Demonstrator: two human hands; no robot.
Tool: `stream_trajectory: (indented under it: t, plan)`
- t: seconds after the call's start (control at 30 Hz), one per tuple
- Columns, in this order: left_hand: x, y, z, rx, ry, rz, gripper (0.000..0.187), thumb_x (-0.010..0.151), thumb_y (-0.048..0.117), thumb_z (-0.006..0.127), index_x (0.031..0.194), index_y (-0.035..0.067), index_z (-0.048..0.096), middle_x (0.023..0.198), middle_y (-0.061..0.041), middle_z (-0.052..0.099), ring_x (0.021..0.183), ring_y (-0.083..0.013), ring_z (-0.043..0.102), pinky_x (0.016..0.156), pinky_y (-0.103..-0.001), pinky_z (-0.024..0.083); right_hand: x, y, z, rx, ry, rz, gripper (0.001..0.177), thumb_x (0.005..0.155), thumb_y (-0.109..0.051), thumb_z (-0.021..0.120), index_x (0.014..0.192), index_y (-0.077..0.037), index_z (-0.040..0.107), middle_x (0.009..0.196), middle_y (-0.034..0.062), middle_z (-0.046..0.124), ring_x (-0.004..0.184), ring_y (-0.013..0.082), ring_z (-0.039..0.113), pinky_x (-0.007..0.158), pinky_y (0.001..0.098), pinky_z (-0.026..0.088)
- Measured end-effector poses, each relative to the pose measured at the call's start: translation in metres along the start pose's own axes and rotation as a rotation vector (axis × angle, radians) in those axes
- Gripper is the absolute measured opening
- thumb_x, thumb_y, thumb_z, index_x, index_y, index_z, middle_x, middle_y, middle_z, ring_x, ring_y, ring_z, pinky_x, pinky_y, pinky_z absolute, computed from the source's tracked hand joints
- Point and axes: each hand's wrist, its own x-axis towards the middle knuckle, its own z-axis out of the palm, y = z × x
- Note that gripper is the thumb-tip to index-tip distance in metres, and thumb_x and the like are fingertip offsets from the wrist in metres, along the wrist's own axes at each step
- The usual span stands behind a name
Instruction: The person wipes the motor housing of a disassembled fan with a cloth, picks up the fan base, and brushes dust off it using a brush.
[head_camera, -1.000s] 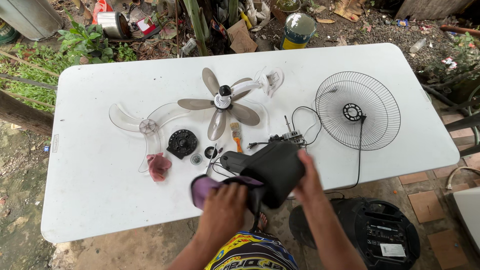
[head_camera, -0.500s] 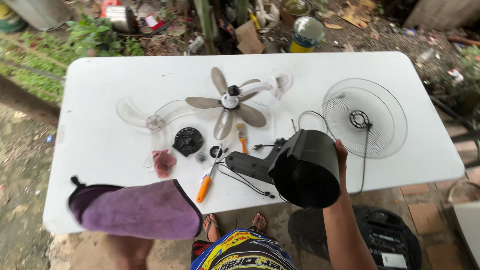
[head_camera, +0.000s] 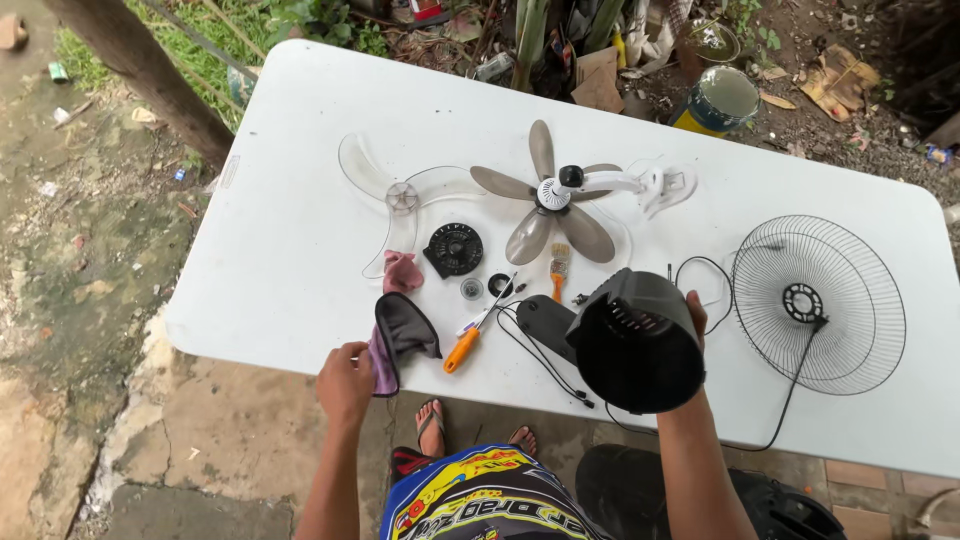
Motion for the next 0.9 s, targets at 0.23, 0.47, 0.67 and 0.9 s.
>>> stream_trajectory:
  t: [0.23,0.47,0.67,0.9]
  plan:
    - [-0.005,0.027,0.025,0.339,-0.106,0.019,0.044,0.085,0.046,0.067,0.099,0.004,0.07,0.095,-0.018,0.069,0.085,-0.0371,0.07,0.069,-0.049,0.054,-0.003,0.03,-0.037,-0.076,0.15,0.094,0.069,0.1,-0.067,0.048,0.125,-0.006,0.069,0.118,0.0166,0.073,0.106,0.0308,0.072,0.083,0.046,0.063]
    - [0.019,-0.012,0.029,-0.063,-0.126,-0.244,0.038,0.098,0.041,0.057,0.105,0.005,0.07,0.097,-0.019,0.071,0.093,-0.0411,0.068,0.084,-0.051,0.051,-0.004,0.041,-0.057,0.092,0.125,-0.054,0.066,0.101,-0.063,0.052,0.133,-0.006,0.064,0.127,0.02,0.069,0.114,0.034,0.068,0.09,0.0481,0.058]
    - [0.015,0.014,0.024,0.089,-0.236,-0.044,0.035,0.092,0.039,0.058,0.098,0.008,0.072,0.097,-0.015,0.069,0.091,-0.0378,0.067,0.081,-0.048,0.051,0.01,0.063,-0.011,-0.014,0.168,-0.082,0.072,0.096,-0.064,0.055,0.137,-0.005,0.061,0.132,0.0233,0.065,0.119,0.0357,0.065,0.095,0.0488,0.054]
    - [0.027,-0.003,-0.028,-1.336,-0.439,-0.759,0.045,0.094,0.041,0.051,0.109,0.003,0.068,0.094,-0.014,0.071,0.083,-0.0282,0.068,0.076,-0.041,0.054,0.007,0.08,-0.005,0.145,0.268,0.01,0.076,0.091,-0.068,0.058,0.137,-0.007,0.062,0.126,0.0157,0.068,0.112,0.0322,0.067,0.095,0.0482,0.057]
